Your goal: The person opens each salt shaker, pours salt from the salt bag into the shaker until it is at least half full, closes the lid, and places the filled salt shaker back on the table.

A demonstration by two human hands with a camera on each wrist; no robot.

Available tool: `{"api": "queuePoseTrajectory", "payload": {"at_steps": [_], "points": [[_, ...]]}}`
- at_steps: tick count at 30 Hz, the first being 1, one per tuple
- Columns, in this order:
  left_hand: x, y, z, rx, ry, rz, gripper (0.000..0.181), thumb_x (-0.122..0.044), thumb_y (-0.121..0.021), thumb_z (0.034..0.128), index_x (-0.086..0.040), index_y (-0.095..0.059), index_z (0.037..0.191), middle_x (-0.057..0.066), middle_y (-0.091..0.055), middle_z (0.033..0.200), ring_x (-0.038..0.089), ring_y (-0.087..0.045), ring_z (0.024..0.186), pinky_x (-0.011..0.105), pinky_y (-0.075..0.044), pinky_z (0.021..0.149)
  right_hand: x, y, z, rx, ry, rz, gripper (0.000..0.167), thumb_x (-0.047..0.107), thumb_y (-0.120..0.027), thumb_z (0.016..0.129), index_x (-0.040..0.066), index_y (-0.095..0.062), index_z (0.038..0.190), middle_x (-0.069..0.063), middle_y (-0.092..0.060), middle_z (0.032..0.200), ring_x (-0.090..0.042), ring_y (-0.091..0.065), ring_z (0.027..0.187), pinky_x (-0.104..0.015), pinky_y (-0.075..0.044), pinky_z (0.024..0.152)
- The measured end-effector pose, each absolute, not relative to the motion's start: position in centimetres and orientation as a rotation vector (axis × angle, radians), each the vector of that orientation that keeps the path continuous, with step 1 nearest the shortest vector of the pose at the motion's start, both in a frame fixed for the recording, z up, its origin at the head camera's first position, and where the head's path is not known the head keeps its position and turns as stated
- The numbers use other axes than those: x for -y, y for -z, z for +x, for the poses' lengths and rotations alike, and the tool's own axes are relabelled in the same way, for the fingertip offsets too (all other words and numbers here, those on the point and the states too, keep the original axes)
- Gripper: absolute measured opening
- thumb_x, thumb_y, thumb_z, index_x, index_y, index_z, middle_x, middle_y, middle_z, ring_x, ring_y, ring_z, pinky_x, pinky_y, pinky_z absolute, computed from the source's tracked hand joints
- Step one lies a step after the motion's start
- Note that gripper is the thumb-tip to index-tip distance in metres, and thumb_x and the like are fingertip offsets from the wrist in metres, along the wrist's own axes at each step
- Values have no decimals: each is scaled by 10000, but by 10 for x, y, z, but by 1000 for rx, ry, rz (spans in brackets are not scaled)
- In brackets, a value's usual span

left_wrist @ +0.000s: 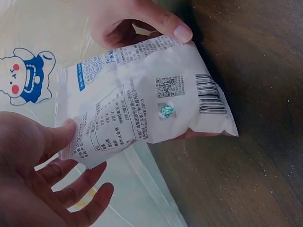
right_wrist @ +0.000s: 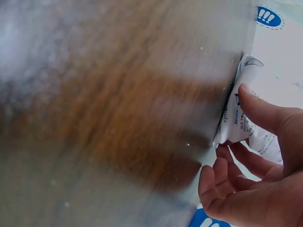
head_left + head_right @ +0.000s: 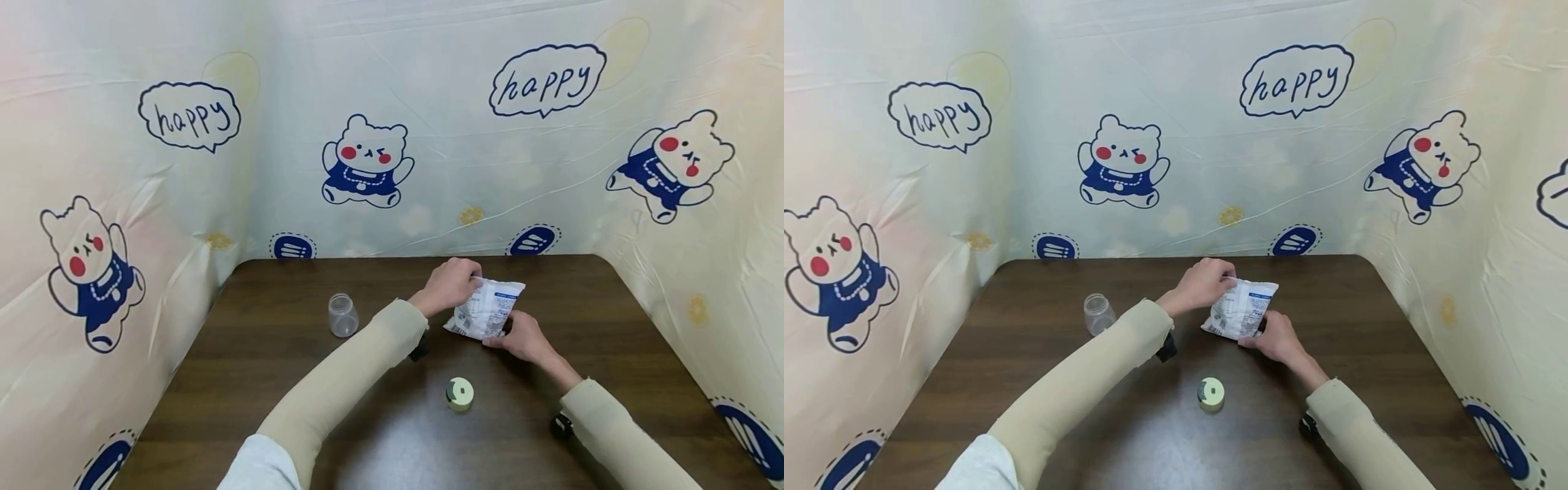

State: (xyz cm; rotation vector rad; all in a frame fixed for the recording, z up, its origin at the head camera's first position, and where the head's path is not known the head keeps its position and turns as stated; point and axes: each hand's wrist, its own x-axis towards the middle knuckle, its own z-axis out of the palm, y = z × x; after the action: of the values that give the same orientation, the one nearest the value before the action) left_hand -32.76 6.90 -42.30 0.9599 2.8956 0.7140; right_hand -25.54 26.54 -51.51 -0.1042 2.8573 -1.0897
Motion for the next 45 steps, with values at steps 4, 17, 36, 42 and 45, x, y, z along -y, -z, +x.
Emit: {"api": "queuePoseTrajectory", "payload": {"at_steps": [4, 17, 36, 42, 45], "points": [[-69, 421, -323, -2908, -708, 993, 128, -232, -672, 1060, -192, -734, 956, -71, -663, 907, 115, -586, 798, 266, -483, 699, -265, 515, -254, -2845, 1106, -94, 609, 237, -934, 821, -68, -632, 1253, -204, -700, 1141, -308, -617, 966, -513, -516, 887], [-63, 405, -308, -2939, -696, 1087, 109, -220, -706, 1039, -199, -769, 953, -68, -705, 973, 83, -601, 860, 271, -501, 766, -266, 512, -248, -2856, 1182, -156, 603, 191, -884, 880, -54, -592, 1347, -213, -692, 1212, -288, -626, 962, -484, -528, 877], [-46, 346, -308, -2955, -1057, 992, 122, -196, -709, 1035, -133, -807, 998, -45, -683, 893, 143, -571, 794, 257, -458, 658, -250, 506, -250, -2313, 1763, -70, 715, 364, -705, 1034, -82, -419, 1514, -260, -654, 1273, -344, -662, 1107, -421, -575, 909], [-48, 336, -305, -2993, -1075, 994, 111, -202, -734, 1020, -130, -819, 1017, -37, -723, 953, 114, -597, 828, 257, -472, 709, -241, 511, -261, -2032, 1806, -253, 664, 297, -587, 1106, -75, -306, 1578, -291, -549, 1431, -341, -619, 1228, -426, -545, 985], [-50, 333, -301, -2999, -1084, 1020, 107, -209, -741, 1016, -135, -817, 1001, -50, -717, 935, 108, -596, 820, 254, -471, 701, -237, 511, -265, -1896, 1869, -341, 637, 274, -541, 1126, -7, -245, 1615, -316, -463, 1509, -353, -586, 1271, -446, -525, 1015]]}}
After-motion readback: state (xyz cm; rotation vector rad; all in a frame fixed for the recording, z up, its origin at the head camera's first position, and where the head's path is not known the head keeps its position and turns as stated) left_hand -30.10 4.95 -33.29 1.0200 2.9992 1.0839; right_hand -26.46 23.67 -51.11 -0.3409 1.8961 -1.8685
